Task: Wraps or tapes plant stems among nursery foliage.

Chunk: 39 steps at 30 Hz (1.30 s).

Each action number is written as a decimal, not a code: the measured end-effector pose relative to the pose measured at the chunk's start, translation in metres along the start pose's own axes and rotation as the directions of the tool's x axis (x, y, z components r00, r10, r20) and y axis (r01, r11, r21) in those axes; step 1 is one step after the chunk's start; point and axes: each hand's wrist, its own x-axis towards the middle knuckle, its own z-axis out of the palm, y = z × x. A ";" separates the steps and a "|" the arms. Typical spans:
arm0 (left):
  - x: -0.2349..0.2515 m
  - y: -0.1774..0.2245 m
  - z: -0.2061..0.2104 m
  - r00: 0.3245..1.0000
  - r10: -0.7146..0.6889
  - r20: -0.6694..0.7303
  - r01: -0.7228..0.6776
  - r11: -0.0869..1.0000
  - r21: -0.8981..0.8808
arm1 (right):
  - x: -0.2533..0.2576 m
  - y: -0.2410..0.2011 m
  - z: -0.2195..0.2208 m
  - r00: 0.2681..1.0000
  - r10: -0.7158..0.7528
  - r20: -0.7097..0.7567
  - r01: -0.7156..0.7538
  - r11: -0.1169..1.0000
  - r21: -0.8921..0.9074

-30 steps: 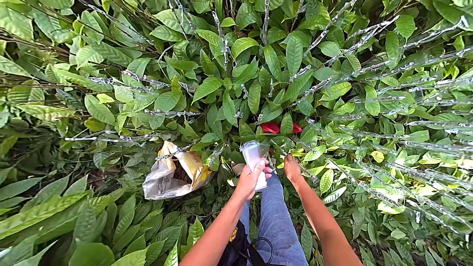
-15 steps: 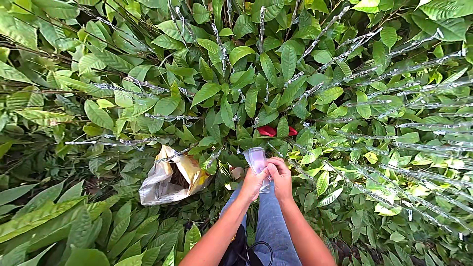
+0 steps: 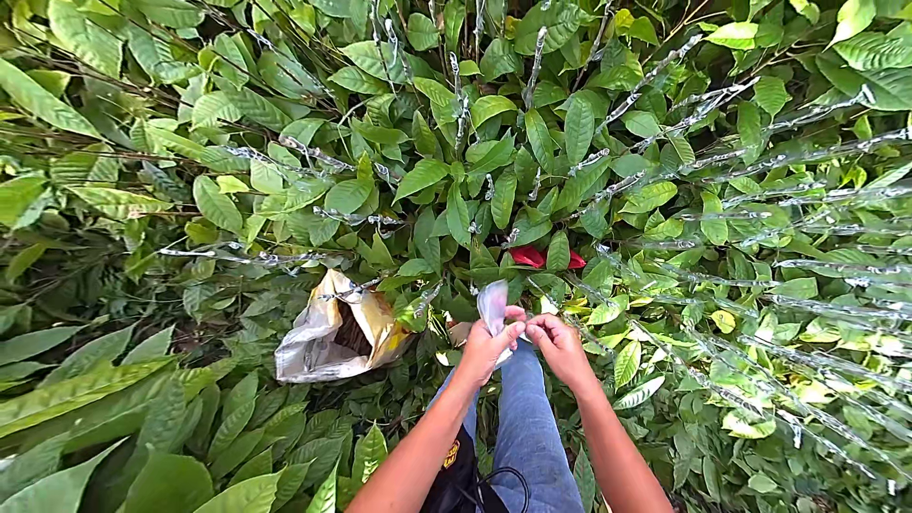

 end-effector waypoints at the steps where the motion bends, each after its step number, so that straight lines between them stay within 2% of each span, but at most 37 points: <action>1: 0.001 0.002 0.001 0.999 0.014 -0.036 -0.012 0.999 0.031 | 0.002 -0.002 0.001 1.000 -0.003 0.010 0.002 1.000 0.002; 4: 0.003 0.004 0.000 0.986 0.088 -0.142 -0.082 0.995 0.050 | 0.010 -0.009 0.001 0.999 -0.011 0.041 0.011 1.000 -0.002; 7: 0.005 0.004 0.000 0.967 0.125 -0.224 -0.129 0.992 -0.005 | 0.019 -0.014 0.001 0.996 -0.076 0.043 0.079 0.994 -0.078; 10: 0.009 0.005 0.000 0.956 0.120 -0.268 -0.145 0.986 -0.078 | 0.028 -0.017 0.001 0.983 -0.168 0.069 0.178 0.969 -0.171; 14: 0.015 0.011 -0.005 0.952 0.071 -0.297 -0.114 0.985 -0.131 | 0.047 -0.036 -0.013 0.981 -0.177 0.074 0.192 0.919 -0.344; 16: 0.016 0.015 -0.012 0.945 0.064 -0.321 -0.116 0.983 -0.144 | 0.067 -0.053 -0.027 0.990 -0.140 0.031 0.135 0.838 -0.529; 19: 0.014 0.015 -0.023 0.938 0.060 -0.343 -0.119 0.981 -0.154 | 0.101 -0.079 -0.043 0.998 -0.055 -0.004 0.033 0.656 -0.754; 22: 0.008 0.011 -0.029 0.935 0.042 -0.353 -0.111 0.978 -0.176 | 0.127 -0.094 -0.040 0.998 -0.068 0.020 0.051 0.485 -0.873; 25: 0.002 0.009 -0.031 0.932 0.021 -0.362 -0.098 0.976 -0.195 | 0.139 -0.104 -0.028 0.995 -0.085 0.049 0.077 0.369 -0.926; 29: 0.000 0.011 -0.038 0.926 0.010 -0.378 -0.091 0.976 -0.199 | 0.159 -0.123 -0.014 0.994 0.104 0.042 0.017 0.231 -0.973; 34: -0.002 0.015 -0.048 0.919 0.023 -0.393 -0.120 0.967 -0.225 | 0.172 -0.129 0.002 0.973 0.223 0.064 0.036 0.124 -0.992; 39: -0.006 0.011 -0.052 0.939 0.052 -0.341 -0.139 0.962 -0.236 | 0.190 -0.116 0.032 0.884 0.459 0.090 0.093 0.017 -0.996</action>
